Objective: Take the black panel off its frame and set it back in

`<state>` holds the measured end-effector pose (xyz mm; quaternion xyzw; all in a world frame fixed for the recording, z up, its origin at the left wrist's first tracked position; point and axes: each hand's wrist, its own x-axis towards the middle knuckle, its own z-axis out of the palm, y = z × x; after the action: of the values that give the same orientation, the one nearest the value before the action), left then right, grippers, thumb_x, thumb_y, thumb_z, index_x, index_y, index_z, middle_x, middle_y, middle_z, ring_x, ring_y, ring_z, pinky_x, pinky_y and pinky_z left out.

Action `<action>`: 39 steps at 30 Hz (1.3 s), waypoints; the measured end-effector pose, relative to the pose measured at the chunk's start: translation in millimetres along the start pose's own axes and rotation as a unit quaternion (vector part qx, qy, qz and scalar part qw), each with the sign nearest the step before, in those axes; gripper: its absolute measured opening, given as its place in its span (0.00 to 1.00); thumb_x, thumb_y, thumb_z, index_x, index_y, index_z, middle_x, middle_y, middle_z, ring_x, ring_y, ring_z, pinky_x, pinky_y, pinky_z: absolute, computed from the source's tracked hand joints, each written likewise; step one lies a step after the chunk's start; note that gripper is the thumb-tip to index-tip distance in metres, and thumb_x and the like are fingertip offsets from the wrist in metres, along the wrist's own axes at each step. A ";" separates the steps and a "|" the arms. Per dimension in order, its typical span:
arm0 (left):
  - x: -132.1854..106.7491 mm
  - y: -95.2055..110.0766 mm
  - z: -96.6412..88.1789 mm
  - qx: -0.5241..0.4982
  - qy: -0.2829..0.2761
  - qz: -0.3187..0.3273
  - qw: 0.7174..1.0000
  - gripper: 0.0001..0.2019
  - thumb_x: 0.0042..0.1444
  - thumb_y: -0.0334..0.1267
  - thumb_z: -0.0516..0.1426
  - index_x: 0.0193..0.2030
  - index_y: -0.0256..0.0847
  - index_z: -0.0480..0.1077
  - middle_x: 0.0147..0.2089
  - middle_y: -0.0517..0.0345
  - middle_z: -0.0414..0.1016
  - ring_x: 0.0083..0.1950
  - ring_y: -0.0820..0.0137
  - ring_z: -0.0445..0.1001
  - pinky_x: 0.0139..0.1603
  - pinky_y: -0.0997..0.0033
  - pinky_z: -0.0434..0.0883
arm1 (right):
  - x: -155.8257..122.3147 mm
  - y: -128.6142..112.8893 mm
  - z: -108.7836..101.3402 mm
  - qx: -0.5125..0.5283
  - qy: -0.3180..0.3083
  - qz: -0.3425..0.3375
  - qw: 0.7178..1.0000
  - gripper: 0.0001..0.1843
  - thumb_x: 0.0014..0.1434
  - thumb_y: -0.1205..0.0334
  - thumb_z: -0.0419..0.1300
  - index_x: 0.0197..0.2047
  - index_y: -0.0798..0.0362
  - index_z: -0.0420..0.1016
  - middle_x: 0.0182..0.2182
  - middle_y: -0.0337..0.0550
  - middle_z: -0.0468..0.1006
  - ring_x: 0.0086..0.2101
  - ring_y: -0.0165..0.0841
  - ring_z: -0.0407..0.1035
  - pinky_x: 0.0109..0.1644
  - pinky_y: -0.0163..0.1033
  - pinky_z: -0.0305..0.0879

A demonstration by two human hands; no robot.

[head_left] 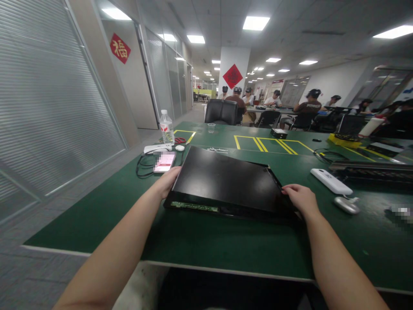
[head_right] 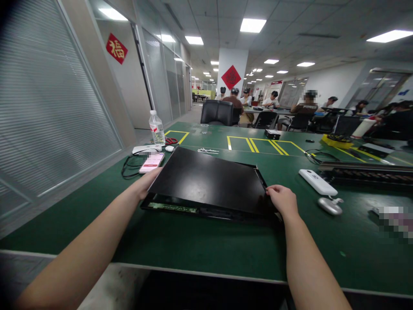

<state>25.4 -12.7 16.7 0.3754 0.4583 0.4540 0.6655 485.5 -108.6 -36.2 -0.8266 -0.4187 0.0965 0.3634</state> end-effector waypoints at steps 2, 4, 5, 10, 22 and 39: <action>-6.9 2.8 4.0 0.024 -0.006 -0.035 0.999 0.19 0.46 0.40 0.73 0.44 0.35 0.80 0.29 0.51 0.83 0.25 0.60 0.81 0.23 0.70 0.73 | -0.3 0.1 0.0 0.003 0.000 -0.002 1.000 0.14 0.48 0.55 0.59 0.32 0.48 0.86 0.32 0.46 0.86 0.40 0.44 0.77 0.42 0.43 0.68; -11.3 4.8 7.2 0.025 -0.006 -0.044 0.999 0.18 0.46 0.41 0.72 0.43 0.35 0.81 0.29 0.51 0.83 0.26 0.60 0.81 0.23 0.70 0.73 | -0.8 -0.5 -0.3 0.004 -0.003 0.001 1.000 0.14 0.48 0.55 0.59 0.32 0.48 0.86 0.32 0.46 0.86 0.40 0.44 0.77 0.42 0.43 0.68; -12.3 5.3 8.2 0.023 -0.005 -0.045 0.999 0.18 0.47 0.41 0.72 0.43 0.35 0.81 0.29 0.51 0.83 0.26 0.60 0.82 0.23 0.71 0.73 | -1.1 -1.1 -0.5 0.005 -0.005 0.002 1.000 0.14 0.48 0.55 0.59 0.32 0.48 0.85 0.32 0.46 0.86 0.40 0.44 0.77 0.42 0.43 0.68; -8.3 4.1 6.4 0.017 -0.001 -0.017 1.000 0.14 0.48 0.38 0.70 0.42 0.34 0.82 0.28 0.50 0.83 0.26 0.61 0.81 0.25 0.70 0.74 | -2.9 -4.4 -1.7 0.006 -0.009 0.006 1.000 0.13 0.49 0.55 0.60 0.32 0.48 0.85 0.32 0.45 0.86 0.41 0.45 0.78 0.43 0.43 0.68; -10.1 0.5 7.3 0.022 0.004 0.012 1.000 0.14 0.52 0.39 0.70 0.45 0.38 0.82 0.30 0.53 0.83 0.30 0.60 0.83 0.28 0.71 0.74 | -4.9 -7.6 -1.3 -0.004 -0.015 0.011 1.000 0.13 0.51 0.57 0.59 0.33 0.48 0.85 0.33 0.45 0.86 0.41 0.44 0.78 0.43 0.43 0.67; -7.2 -6.1 5.8 -0.021 0.066 -0.014 0.997 0.15 0.52 0.43 0.72 0.42 0.35 0.82 0.30 0.50 0.84 0.29 0.63 0.81 0.30 0.71 0.75 | -3.3 -4.7 -0.8 0.000 0.000 -0.011 1.000 0.12 0.49 0.55 0.60 0.31 0.47 0.85 0.32 0.45 0.86 0.37 0.43 0.78 0.39 0.42 0.67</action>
<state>31.3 -21.8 14.9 0.3241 0.4972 0.4776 0.6478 480.9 -109.7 -32.9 -0.8219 -0.4278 0.0922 0.3647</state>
